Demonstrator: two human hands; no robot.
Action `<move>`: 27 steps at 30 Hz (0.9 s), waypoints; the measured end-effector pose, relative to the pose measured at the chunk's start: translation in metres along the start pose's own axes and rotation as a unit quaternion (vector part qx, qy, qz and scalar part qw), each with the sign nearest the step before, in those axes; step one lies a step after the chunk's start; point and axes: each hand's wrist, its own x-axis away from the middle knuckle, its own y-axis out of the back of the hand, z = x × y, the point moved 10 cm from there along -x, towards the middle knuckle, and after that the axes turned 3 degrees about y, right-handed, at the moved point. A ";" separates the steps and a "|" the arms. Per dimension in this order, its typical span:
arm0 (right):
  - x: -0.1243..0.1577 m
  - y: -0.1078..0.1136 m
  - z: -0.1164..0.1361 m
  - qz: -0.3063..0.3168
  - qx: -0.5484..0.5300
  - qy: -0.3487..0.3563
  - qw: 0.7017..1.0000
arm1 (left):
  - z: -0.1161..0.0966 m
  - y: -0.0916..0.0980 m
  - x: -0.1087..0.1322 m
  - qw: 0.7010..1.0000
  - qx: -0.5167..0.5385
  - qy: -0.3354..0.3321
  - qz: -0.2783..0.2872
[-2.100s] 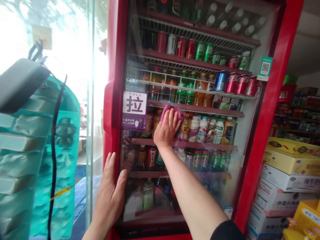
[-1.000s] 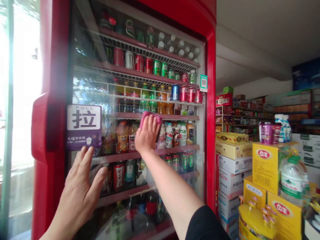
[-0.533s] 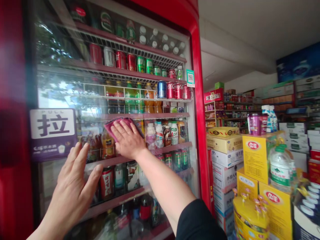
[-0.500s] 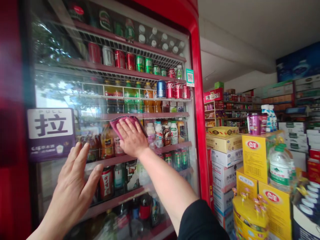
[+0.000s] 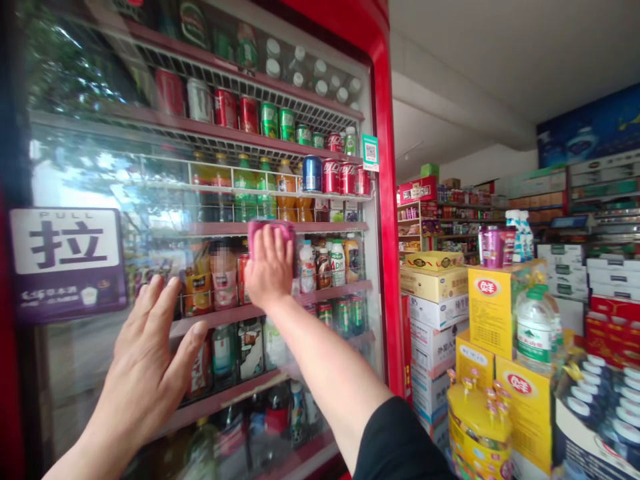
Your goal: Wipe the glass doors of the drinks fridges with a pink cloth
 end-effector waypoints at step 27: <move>-0.003 0.044 -0.181 0.014 0.079 0.014 0.997 | -0.044 -0.077 -0.006 0.998 0.013 -0.059 0.028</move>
